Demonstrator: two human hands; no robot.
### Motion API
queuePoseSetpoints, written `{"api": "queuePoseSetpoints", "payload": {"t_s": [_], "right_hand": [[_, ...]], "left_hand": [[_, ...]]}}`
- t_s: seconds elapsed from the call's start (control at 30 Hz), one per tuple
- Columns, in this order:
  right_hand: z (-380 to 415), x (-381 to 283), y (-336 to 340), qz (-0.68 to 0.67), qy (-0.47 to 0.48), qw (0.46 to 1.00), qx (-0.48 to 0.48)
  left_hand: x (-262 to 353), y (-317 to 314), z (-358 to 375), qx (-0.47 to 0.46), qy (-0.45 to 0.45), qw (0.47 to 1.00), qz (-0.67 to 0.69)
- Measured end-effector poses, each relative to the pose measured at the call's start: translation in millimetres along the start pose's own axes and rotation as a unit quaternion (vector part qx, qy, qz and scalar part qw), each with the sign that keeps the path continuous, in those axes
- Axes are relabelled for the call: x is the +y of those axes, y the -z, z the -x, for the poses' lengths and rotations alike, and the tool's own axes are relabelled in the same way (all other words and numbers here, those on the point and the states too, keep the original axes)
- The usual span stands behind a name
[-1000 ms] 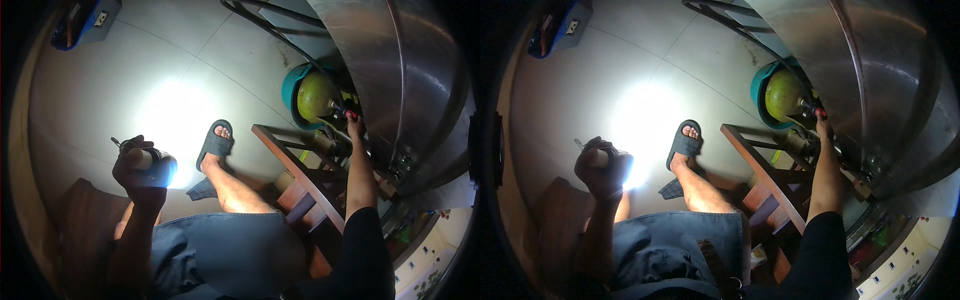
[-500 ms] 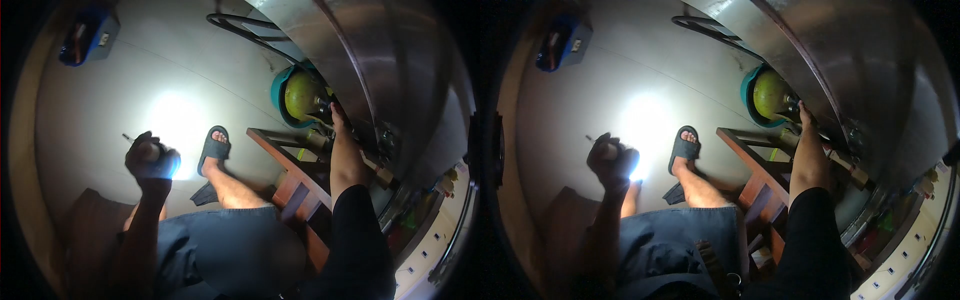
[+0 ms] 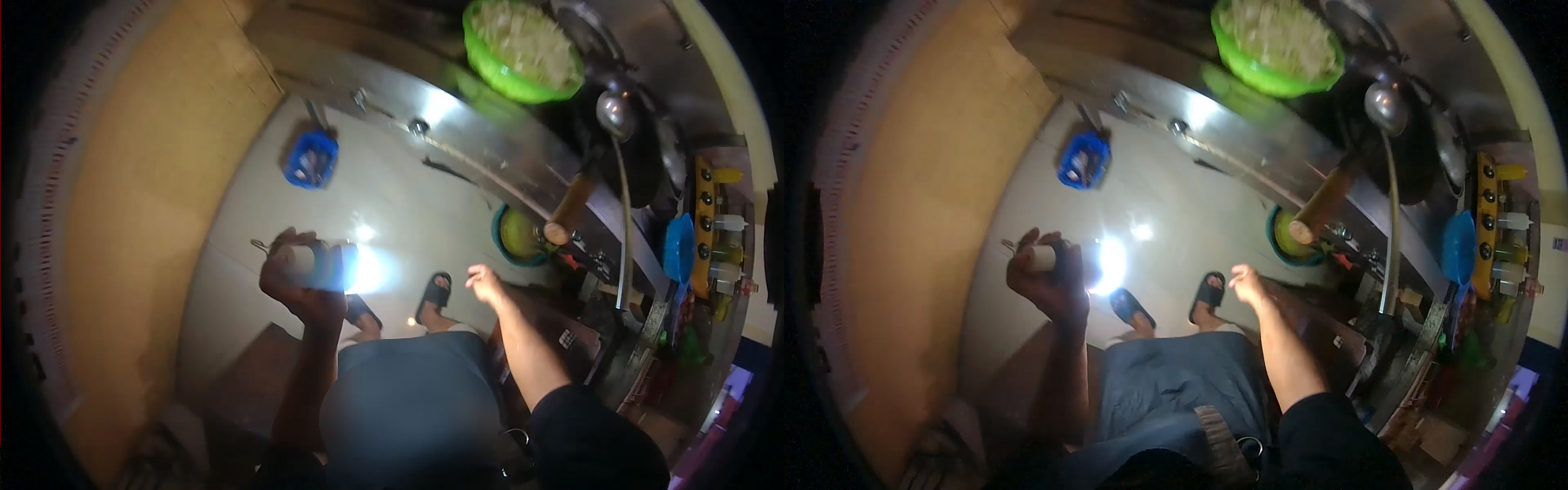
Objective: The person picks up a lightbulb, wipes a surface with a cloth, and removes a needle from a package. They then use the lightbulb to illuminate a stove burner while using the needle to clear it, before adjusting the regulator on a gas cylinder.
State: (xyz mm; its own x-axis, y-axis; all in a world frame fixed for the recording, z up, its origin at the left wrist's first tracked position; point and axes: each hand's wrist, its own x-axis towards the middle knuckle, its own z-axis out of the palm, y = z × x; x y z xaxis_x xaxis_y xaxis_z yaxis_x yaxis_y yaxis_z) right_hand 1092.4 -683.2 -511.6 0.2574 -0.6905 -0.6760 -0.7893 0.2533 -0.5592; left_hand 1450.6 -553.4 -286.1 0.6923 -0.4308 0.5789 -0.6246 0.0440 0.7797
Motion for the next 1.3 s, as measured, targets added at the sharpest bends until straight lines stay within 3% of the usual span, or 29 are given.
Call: {"api": "queuePoseSetpoints", "payload": {"t_s": [0.07,0.13,0.2,0.27,0.33,0.4,0.47,0.5,0.53,0.6,0.67,0.8,0.97,1.07,1.17,1.3], "right_hand": [[70.8,-95.3,-2.3,-0.005,-0.003,0.996,-0.090],[132.5,-166.8,-0.5,-0.024,0.062,0.989,-0.129],[183.4,-220.4,2.4,-0.064,0.155,0.976,-0.137],[241.0,-285.3,29.7,-0.022,0.191,0.974,-0.119],[278.5,-330.7,57.5,-0.012,0.441,0.897,0.014],[302.0,-368.5,101.4,-0.050,0.451,0.889,0.062],[302.8,-398.6,154.7,-0.061,0.484,0.858,0.161],[302.0,-413.2,180.5,-0.128,0.416,0.882,0.181],[294.8,-425.0,205.6,-0.194,0.346,0.896,0.198],[250.5,-438.4,263.5,-0.280,0.331,0.879,0.200],[195.7,-465.4,304.5,-0.282,0.345,0.857,0.259],[61.7,-530.2,352.8,-0.295,0.339,0.863,0.230],[-83.2,-613.4,355.1,-0.138,0.333,0.908,0.215],[-157.9,-637.5,341.3,-0.004,0.387,0.886,0.256],[-223.8,-638.4,326.1,0.017,0.386,0.883,0.267],[-257.8,-641.5,302.9,0.039,0.312,0.903,0.293]], "left_hand": [[35.6,17.9,-78.2,0.041,-0.091,0.994,0.040],[65.8,30.3,-148.1,0.082,-0.123,0.987,0.061],[103.0,37.8,-213.3,0.102,-0.149,0.975,0.128],[138.0,40.7,-260.6,0.093,-0.210,0.968,0.096],[155.3,32.2,-298.1,0.080,-0.223,0.964,0.121],[167.3,12.9,-331.5,0.061,-0.257,0.954,0.139],[170.5,-17.9,-364.1,0.042,-0.227,0.963,0.137],[161.1,-42.4,-384.1,0.031,-0.280,0.937,0.207],[160.6,-63.8,-398.9,0.022,-0.268,0.940,0.208],[145.3,-114.8,-432.0,-0.005,-0.262,0.937,0.230],[126.9,-167.0,-462.6,-0.028,-0.256,0.938,0.232],[82.1,-274.7,-510.9,-0.107,-0.204,0.939,0.254],[19.7,-372.3,-543.1,-0.164,-0.163,0.927,0.296],[-14.3,-409.7,-553.8,-0.169,-0.154,0.927,0.296],[-43.9,-435.4,-561.9,-0.201,-0.152,0.912,0.322],[-69.5,-458.7,-560.3,-0.247,-0.173,0.890,0.341]]}}
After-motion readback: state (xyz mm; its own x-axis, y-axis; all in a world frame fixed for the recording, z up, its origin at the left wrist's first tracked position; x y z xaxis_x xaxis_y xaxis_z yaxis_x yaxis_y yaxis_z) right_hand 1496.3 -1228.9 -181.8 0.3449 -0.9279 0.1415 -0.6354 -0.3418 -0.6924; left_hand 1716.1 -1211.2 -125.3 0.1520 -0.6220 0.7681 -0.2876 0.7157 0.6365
